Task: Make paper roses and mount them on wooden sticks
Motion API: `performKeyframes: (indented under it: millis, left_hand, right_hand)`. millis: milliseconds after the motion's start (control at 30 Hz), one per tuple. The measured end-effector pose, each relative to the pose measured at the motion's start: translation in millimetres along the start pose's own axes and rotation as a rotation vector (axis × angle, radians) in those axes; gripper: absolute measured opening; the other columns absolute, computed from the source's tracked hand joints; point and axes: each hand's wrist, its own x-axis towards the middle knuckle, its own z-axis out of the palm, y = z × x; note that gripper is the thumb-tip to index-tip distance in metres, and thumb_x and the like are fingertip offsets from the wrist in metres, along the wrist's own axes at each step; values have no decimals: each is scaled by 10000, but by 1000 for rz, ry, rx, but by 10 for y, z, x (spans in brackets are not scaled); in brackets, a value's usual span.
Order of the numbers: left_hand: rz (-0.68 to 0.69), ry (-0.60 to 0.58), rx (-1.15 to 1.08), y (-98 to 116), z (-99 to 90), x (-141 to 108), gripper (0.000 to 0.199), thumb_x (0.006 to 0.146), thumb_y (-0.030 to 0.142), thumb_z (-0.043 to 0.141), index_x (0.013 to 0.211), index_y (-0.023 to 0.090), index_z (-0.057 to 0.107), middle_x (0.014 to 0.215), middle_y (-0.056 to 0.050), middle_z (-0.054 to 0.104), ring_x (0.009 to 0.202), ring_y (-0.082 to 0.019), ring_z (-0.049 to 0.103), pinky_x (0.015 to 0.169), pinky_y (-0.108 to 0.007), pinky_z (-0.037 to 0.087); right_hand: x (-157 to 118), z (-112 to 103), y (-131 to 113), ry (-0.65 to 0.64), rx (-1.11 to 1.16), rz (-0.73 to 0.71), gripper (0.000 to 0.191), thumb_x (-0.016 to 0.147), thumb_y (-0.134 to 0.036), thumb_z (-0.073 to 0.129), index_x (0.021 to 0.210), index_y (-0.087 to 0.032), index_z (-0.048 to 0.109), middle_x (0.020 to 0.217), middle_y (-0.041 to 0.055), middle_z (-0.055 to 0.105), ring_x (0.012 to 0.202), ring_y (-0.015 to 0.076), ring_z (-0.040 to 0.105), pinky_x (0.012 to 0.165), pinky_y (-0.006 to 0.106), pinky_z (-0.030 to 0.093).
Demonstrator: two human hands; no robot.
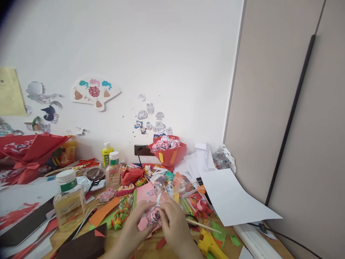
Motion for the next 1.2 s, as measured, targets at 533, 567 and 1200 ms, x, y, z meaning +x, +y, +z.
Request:
performKeyframes:
  millis: [533,567,1200]
  left_hand:
    - [6,-16,26,41,17,-30,398,638,140,652,1023,240,646,1058,-89,672,1043,-270,601,899,-417,491]
    - [6,-20,28,42,16,-31,398,640,145,656,1026,242,646,1059,-88,673,1044,-271,601,899,-420,491]
    - [-62,18,-68,19,15,11,428,594,93,669,997,235,650,1013,-60,681,980,-244,619,846,-362,511]
  right_hand:
    - [-57,43,31,-23,-212,-33,217,913,-162,349,773,-198,512,698,20,543,634,152,526,574,245,395]
    - [-53,38,26,-20,-199,-25,219,915,-165,349,780,-199,519,693,18,549,629,149,532,570,240,397]
    - [-16,30,53,-35,-298,-170,380,976,-211,240,769,-187,558,651,25,567,581,144,535,535,236,398]
